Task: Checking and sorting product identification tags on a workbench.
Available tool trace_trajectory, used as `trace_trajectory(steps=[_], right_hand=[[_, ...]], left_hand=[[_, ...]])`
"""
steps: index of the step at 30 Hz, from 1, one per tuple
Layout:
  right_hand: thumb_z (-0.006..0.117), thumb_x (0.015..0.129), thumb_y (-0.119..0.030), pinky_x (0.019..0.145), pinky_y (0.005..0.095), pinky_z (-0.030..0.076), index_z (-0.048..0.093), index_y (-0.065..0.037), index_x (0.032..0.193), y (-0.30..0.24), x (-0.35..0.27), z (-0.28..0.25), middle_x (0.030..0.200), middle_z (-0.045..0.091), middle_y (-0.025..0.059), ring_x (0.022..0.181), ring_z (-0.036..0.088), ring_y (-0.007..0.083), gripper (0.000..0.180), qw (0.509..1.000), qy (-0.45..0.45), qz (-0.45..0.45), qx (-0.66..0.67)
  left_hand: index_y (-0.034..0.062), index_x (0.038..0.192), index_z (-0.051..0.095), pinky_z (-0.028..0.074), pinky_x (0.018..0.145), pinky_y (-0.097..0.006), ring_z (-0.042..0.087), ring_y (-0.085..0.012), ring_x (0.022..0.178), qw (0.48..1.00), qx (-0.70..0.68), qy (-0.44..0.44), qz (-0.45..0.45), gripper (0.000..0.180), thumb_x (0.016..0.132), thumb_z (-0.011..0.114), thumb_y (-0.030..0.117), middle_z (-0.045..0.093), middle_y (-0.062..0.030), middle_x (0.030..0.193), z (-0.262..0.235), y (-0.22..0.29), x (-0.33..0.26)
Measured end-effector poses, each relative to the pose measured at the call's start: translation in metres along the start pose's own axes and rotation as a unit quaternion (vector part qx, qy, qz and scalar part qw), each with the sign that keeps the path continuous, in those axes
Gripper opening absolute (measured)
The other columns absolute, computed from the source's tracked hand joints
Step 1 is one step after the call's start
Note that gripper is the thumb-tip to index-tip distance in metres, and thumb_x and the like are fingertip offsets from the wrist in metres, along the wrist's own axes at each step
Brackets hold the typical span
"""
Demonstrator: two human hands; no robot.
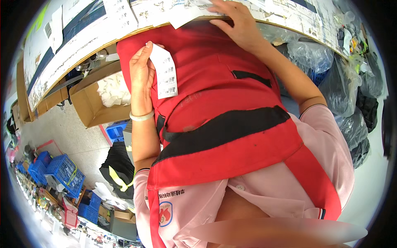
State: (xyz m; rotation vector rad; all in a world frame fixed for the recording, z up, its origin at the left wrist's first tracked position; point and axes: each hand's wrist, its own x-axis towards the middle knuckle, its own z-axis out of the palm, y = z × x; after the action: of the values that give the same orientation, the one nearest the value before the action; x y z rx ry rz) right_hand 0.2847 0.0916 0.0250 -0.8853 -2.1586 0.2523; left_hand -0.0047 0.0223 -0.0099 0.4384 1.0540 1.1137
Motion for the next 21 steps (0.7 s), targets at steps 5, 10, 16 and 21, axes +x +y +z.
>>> trace_trajectory(steps=[5,10,16,21], right_hand=[[0.070,0.078,-0.011,0.091,0.0382,0.042,0.053,-0.008,0.125,-0.026,0.022,0.021,0.109,0.063,0.0072,0.102,0.054,0.0284,0.050,0.998,-0.034,0.043,0.004],[0.069,0.078,-0.006,0.076,0.0358,0.048,0.062,-0.008,0.113,-0.010,0.015,0.027,0.097,0.064,0.0074,0.087,0.057,0.0268,0.036,0.999,-0.015,0.033,0.005],[0.070,0.078,-0.004,0.068,0.0353,0.048,0.062,-0.009,0.110,0.019,0.006,0.003,0.085,0.063,0.0084,0.078,0.058,0.0260,0.033,0.996,0.085,0.028,-0.028],[0.070,0.077,-0.004,0.069,0.0353,0.048,0.058,-0.007,0.116,-0.002,0.003,-0.015,0.087,0.064,0.0077,0.077,0.058,0.0252,0.041,0.995,0.008,0.070,-0.075]], left_hand=[[-0.0060,0.093,0.066,0.054,0.067,-0.026,0.065,-0.0157,0.072,1.000,-0.012,0.001,0.002,0.027,0.094,0.057,0.019,0.068,-0.0131,0.086,-0.001,-0.003,-0.001],[-0.0071,0.094,0.066,0.053,0.066,-0.027,0.064,-0.0161,0.071,1.000,-0.014,0.008,0.010,0.030,0.095,0.056,0.021,0.068,-0.0127,0.085,0.001,-0.003,-0.002],[-0.0071,0.095,0.066,0.053,0.065,-0.026,0.064,-0.0153,0.070,1.000,-0.016,-0.001,0.006,0.031,0.095,0.056,0.022,0.068,-0.0117,0.084,-0.002,-0.002,0.000],[-0.0067,0.094,0.066,0.053,0.064,-0.025,0.064,-0.0146,0.069,1.000,-0.009,-0.004,-0.001,0.031,0.095,0.056,0.022,0.068,-0.0110,0.083,-0.006,-0.002,0.001]])
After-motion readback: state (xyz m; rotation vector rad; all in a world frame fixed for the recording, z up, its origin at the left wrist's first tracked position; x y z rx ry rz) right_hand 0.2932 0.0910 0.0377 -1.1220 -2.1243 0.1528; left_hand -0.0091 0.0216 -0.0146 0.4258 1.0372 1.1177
